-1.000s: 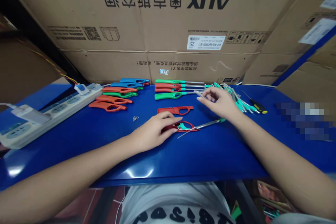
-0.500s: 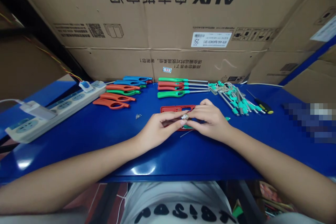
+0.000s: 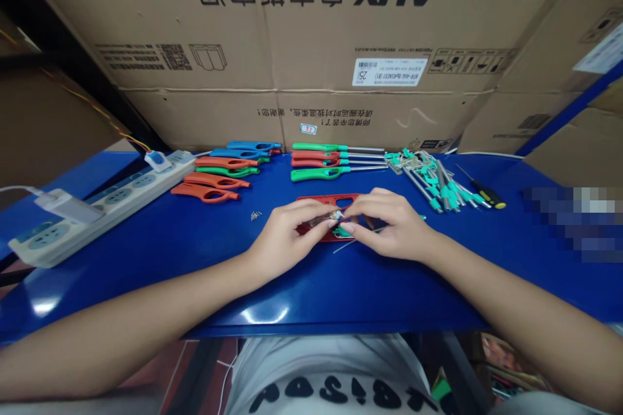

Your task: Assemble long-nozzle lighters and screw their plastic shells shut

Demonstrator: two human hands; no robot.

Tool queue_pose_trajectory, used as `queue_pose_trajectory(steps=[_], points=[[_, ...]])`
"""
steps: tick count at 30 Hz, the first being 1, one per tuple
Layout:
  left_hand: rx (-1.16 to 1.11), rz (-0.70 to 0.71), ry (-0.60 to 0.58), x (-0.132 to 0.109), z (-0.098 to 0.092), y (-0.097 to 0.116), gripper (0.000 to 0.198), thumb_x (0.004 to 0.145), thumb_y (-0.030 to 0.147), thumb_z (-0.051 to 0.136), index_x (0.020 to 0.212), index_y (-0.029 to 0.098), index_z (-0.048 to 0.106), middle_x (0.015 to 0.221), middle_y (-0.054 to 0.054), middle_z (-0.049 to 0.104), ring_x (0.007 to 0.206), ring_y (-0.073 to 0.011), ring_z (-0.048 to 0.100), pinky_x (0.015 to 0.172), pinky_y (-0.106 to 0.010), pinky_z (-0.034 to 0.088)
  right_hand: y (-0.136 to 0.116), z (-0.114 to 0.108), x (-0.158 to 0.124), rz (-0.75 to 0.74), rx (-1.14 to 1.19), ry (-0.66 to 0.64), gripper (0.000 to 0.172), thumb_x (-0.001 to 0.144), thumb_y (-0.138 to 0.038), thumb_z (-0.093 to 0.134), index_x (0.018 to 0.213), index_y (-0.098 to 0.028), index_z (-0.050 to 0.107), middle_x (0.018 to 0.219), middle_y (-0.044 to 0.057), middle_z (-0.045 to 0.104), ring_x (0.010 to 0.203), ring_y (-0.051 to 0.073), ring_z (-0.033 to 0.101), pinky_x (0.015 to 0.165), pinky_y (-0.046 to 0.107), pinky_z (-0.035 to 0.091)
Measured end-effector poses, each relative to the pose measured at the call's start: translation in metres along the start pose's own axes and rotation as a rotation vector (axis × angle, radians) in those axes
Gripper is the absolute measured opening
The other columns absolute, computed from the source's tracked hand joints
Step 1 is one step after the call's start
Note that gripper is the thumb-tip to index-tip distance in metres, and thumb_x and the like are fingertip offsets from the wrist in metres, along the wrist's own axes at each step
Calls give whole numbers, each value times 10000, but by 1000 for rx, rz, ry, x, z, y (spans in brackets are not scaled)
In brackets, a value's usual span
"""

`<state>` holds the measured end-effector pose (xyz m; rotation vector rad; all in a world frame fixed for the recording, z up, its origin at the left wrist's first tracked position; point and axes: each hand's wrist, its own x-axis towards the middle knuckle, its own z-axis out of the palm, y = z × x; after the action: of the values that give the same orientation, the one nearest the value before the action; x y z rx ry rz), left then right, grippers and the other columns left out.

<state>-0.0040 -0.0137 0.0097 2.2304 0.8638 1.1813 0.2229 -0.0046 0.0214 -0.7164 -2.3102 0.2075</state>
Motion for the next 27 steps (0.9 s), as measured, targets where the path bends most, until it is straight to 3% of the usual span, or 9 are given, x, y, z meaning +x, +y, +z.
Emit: queue_pose_trajectory(steps=[6, 14, 19, 27], points=[[-40, -63, -23, 0, 2, 1, 138, 906, 231, 698, 1023, 169, 740, 1011, -59, 759, 866, -155, 698, 767, -241, 575, 3, 2, 0, 12, 49, -12, 158, 979, -252, 574, 858, -189, 653, 806, 15, 734, 711, 132, 643, 710, 315, 395], [-375, -294, -34, -2, 10, -5, 184, 845, 276, 757, 970, 166, 678, 935, -31, 730, 842, -141, 687, 767, -236, 559, 6, 0, 0, -26, 65, 43, 50, 949, -248, 635, 953, -198, 636, 817, 12, 665, 708, 133, 590, 697, 305, 415], [-440, -329, -48, -2, 10, -5, 204, 826, 280, 770, 964, 159, 680, 934, -37, 726, 827, -138, 674, 754, -236, 545, 2, -2, 0, -41, 143, 21, 298, 858, -284, 745, 1098, -220, 580, 985, 46, 600, 746, 146, 547, 723, 320, 475], [-428, -364, -71, -2, 9, -1, 214, 817, 295, 774, 957, 153, 694, 869, -25, 714, 745, -116, 637, 690, -218, 507, 4, 0, 0, -30, 138, -17, 190, 908, -250, 697, 1065, -211, 597, 1016, 43, 596, 713, 123, 533, 762, 338, 448]])
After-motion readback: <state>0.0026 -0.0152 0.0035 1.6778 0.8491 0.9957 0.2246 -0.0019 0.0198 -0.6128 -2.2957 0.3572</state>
